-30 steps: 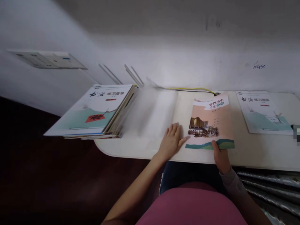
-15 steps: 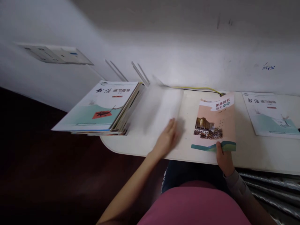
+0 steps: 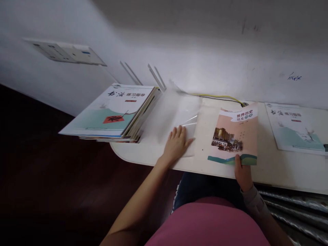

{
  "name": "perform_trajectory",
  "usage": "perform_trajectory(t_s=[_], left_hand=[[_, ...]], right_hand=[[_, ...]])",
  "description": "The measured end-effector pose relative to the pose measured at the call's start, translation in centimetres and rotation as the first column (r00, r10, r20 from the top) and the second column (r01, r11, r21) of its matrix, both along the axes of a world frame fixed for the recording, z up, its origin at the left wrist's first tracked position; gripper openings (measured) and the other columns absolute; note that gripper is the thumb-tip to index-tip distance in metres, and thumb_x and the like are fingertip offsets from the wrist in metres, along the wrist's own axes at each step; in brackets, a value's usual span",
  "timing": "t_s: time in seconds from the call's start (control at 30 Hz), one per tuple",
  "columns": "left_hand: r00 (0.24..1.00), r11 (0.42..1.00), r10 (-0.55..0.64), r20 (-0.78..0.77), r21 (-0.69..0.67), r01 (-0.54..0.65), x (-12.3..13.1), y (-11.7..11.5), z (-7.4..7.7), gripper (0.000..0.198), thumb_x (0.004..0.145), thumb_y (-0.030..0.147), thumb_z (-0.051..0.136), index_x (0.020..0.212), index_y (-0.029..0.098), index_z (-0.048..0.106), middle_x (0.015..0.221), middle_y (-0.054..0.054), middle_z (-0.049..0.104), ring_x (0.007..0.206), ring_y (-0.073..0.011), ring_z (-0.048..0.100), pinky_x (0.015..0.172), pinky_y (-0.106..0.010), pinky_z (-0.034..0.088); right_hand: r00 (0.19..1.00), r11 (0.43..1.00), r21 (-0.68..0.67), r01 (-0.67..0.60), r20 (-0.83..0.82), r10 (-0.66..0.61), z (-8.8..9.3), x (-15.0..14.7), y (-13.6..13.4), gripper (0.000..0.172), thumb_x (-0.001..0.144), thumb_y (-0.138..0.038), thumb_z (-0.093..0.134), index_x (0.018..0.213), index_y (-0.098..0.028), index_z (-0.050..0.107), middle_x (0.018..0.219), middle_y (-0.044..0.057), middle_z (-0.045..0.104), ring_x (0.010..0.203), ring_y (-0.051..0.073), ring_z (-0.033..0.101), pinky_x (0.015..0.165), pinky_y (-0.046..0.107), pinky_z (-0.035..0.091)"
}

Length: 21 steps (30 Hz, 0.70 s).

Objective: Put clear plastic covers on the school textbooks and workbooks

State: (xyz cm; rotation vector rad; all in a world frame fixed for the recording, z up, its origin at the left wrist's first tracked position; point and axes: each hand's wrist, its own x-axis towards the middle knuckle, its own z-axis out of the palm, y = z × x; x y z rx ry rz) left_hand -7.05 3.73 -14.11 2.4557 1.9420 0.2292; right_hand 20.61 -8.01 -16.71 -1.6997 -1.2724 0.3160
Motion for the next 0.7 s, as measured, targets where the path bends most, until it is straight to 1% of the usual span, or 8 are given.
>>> perform_trajectory(t_s=[0.07,0.13,0.23,0.33,0.4,0.47,0.57,0.7], left_hand=[[0.998,0.998,0.058,-0.01,0.02,-0.058,-1.6,0.4,0.0,0.065,0.095,0.048,0.03,0.142,0.003,0.034,0.147,-0.024,0.035,0.137,-0.0384,0.031,0.108,-0.053,0.03],[0.995,0.994,0.094,-0.011,0.052,-0.094,-3.0,0.8,-0.2,0.059,0.096,0.041,0.029,0.14,0.003,0.038,0.144,-0.024,0.04,0.135,-0.0369,0.035,0.107,-0.052,0.032],[0.996,0.994,0.084,-0.001,0.076,-0.083,-4.1,1.0,-0.8,0.054,0.096,0.037,0.029,0.136,0.003,0.044,0.142,-0.024,0.042,0.134,-0.0351,0.037,0.107,-0.049,0.033],[0.998,0.994,0.067,0.02,0.084,-0.068,-4.3,1.0,-1.0,0.055,0.096,0.038,0.032,0.136,0.001,0.043,0.143,-0.026,0.04,0.135,-0.0361,0.036,0.107,-0.049,0.033],[0.998,0.995,0.054,0.033,0.082,-0.057,-4.3,0.9,-0.9,0.057,0.095,0.04,0.035,0.136,0.001,0.042,0.144,-0.028,0.038,0.135,-0.0374,0.034,0.107,-0.05,0.032],[0.998,0.997,0.039,0.046,0.068,-0.042,-4.2,0.8,-0.7,0.059,0.095,0.042,0.036,0.137,0.0,0.041,0.145,-0.028,0.036,0.135,-0.0384,0.033,0.107,-0.05,0.032],[0.998,0.999,0.022,0.065,0.032,-0.024,-4.5,0.8,-0.7,0.056,0.096,0.037,0.033,0.137,0.0,0.041,0.145,-0.028,0.036,0.136,-0.0386,0.032,0.107,-0.051,0.032],[0.996,0.999,-0.038,0.078,0.003,0.038,-5.3,1.0,-1.4,0.056,0.093,0.03,0.038,0.14,0.0,0.036,0.147,-0.027,0.032,0.138,-0.0395,0.027,0.107,-0.052,0.031]], right_hand=[[0.998,1.0,0.004,0.015,0.056,-0.016,-0.1,0.0,-0.1,0.041,0.088,-0.05,0.045,0.069,-0.017,0.061,0.069,0.013,0.065,0.078,0.03,0.065,0.079,0.053,0.052],[0.995,1.0,0.029,0.004,0.095,-0.006,0.0,-0.2,-0.1,0.04,0.09,-0.048,0.042,0.076,-0.016,0.062,0.076,0.015,0.066,0.083,0.031,0.065,0.08,0.056,0.052],[0.984,0.996,0.056,-0.076,0.164,0.066,1.4,-0.9,0.3,0.038,0.093,-0.041,0.038,0.105,-0.014,0.061,0.102,0.016,0.066,0.103,0.031,0.062,0.088,0.06,0.048],[0.95,0.979,0.067,-0.19,0.266,0.166,4.3,-2.8,1.4,0.046,0.093,-0.03,0.038,0.138,-0.016,0.04,0.132,0.017,0.053,0.125,0.028,0.048,0.101,0.055,0.041],[0.882,0.956,0.07,-0.285,0.41,0.233,6.6,-4.9,2.5,0.058,0.092,-0.02,0.036,0.148,-0.015,0.021,0.145,0.018,0.04,0.135,0.027,0.037,0.106,0.05,0.039],[0.797,0.921,0.064,-0.384,0.527,0.296,8.4,-7.5,3.5,0.065,0.09,-0.011,0.031,0.151,-0.015,0.01,0.149,0.017,0.034,0.139,0.026,0.029,0.109,0.048,0.036],[0.65,0.889,-0.076,-0.451,0.655,0.386,9.8,-11.6,4.6,0.061,0.088,-0.008,0.031,0.148,-0.01,0.02,0.149,0.019,0.034,0.141,0.031,0.023,0.109,0.055,0.03],[0.492,0.864,-0.263,-0.429,0.734,0.468,9.2,-16.4,5.5,0.045,0.093,-0.014,0.031,0.137,-0.007,0.043,0.142,0.023,0.043,0.134,0.039,0.035,0.103,0.065,0.028]])
